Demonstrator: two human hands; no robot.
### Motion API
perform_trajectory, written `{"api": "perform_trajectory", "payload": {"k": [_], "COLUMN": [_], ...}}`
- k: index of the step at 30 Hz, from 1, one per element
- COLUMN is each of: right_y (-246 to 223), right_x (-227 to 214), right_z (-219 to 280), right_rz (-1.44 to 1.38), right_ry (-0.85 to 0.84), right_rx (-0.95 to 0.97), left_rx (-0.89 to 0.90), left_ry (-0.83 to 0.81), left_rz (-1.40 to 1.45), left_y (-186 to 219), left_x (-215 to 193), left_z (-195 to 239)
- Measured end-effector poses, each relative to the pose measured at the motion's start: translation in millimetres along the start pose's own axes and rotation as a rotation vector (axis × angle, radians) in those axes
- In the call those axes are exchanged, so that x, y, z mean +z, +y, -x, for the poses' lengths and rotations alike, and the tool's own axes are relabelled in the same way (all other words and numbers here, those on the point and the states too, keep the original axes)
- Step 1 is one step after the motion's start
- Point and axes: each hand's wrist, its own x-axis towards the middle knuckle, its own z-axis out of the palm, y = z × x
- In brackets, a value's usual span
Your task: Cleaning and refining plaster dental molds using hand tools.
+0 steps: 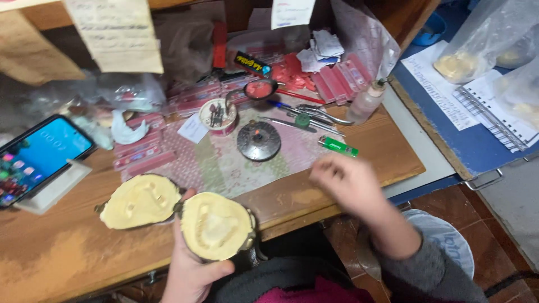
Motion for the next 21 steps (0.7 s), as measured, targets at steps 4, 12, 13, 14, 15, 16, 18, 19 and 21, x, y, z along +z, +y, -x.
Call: {"api": "perform_trajectory", "payload": {"k": [4,12,13,14,15,16,18,19,21], "right_y": [12,18,15,13,10,9,6,4,-1], "right_x": [-32,-17,-17,-17,-17,-18,-20,-21,-22], "right_z": [-66,-137,-138,-139,-139,-141,-145,-147,-152], "right_rz": [0.214,0.585,0.583,0.630,0.679,0.678,0.774,0.774,0.827], "right_ry": [0.189,0.067,0.065,0.039,0.012,0.010,-0.045,-0.046,-0.133], "right_rx": [-0.157,-0.390,-0.390,-0.378,-0.366,-0.367,-0.389,-0.390,-0.343], "left_rx": [0.079,0.022,0.021,0.030,0.039,0.038,0.010,0.009,-0.032], "left_ry": [-0.051,-0.010,-0.007,0.000,0.008,0.010,0.024,0.026,0.020], "left_rz": [-0.178,-0.587,-0.588,-0.591,-0.593,-0.593,-0.645,-0.645,-0.665], "left_y": [-4,8,7,6,5,5,5,6,9], "left_x": [-19,-11,-11,-11,-11,-11,-12,-11,-11], "left_z": [-14,-45,-47,-49,-51,-52,-55,-56,-58]}}
